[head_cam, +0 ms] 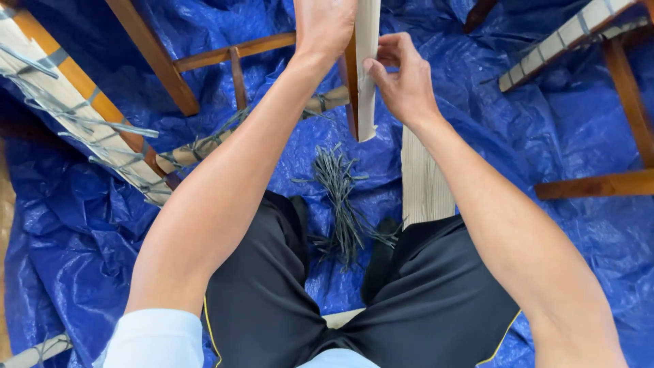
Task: Tying and weaving strips of material onto a wooden furniture frame.
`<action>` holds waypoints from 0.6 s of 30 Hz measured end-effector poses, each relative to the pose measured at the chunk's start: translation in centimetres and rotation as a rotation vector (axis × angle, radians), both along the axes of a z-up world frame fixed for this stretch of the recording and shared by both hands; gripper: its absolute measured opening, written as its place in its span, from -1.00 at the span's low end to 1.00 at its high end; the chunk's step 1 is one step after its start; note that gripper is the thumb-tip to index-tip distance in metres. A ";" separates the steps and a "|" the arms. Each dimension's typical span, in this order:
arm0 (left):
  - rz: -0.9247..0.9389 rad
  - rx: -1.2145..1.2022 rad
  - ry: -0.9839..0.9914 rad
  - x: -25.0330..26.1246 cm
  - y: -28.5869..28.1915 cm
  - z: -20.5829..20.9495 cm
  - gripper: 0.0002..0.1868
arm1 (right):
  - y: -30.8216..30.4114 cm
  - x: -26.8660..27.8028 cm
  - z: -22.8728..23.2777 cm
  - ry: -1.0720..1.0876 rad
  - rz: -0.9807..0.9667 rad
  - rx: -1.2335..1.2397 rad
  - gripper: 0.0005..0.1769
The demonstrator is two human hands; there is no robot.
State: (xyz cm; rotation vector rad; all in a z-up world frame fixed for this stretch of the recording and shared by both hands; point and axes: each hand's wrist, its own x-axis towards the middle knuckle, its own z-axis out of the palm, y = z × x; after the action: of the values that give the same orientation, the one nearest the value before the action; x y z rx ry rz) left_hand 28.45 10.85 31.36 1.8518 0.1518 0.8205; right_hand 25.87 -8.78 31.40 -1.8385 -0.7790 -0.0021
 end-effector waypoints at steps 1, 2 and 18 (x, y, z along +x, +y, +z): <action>0.034 -0.032 0.056 0.4 0.4 0.0 -0.64 | 0.5 0.3 -0.3 0.012 0.004 -0.012 -0.63; 0.040 -0.028 0.055 0.2 0.6 0.4 -0.64 | 1.1 0.5 -0.6 0.011 0.010 -0.007 -0.63; 0.128 -0.040 -0.058 -1.6 2.1 1.0 -0.66 | 2.4 0.0 -1.1 0.054 -0.016 -0.244 -0.67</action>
State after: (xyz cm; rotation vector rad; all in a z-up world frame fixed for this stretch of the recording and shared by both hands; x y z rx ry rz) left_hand 26.86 12.94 32.34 1.7929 0.2501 0.9525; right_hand 25.89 -6.35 30.34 -2.0663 -0.7529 0.1371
